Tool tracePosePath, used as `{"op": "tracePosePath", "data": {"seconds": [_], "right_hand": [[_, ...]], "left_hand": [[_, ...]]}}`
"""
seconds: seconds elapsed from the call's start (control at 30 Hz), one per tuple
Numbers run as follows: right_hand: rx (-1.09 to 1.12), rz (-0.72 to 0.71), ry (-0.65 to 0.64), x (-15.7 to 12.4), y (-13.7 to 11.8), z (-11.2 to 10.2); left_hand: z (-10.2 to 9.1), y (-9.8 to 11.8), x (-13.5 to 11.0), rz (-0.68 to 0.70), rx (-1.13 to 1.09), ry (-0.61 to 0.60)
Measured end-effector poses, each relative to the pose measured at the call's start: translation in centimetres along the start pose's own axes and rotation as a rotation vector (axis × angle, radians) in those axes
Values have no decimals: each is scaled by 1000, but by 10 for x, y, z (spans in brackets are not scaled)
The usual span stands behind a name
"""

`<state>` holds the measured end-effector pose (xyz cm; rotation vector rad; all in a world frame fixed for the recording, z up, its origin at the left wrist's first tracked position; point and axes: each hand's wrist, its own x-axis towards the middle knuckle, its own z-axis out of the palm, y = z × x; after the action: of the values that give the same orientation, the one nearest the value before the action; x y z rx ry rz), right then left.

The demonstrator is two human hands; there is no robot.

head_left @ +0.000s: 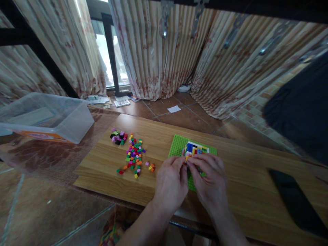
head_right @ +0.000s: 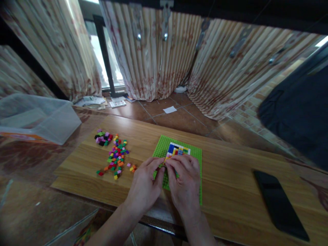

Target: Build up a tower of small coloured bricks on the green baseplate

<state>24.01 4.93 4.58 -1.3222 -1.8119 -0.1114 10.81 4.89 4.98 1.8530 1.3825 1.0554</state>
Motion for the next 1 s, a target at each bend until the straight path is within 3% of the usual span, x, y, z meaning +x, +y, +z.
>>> {"op": "tracePosePath", "data": {"seconds": [0.53, 0.73, 0.87, 1.0], "right_hand": [[-35, 74, 66, -8, 7, 8], [46, 131, 62, -10, 3, 8], [178, 318, 205, -10, 7, -2], [345, 703, 326, -11, 30, -7]], "left_hand": [[12, -3, -5, 104, 227, -30], [11, -9, -4, 115, 195, -49], [11, -12, -2, 51, 142, -44], [16, -13, 0, 15, 103, -4]]}}
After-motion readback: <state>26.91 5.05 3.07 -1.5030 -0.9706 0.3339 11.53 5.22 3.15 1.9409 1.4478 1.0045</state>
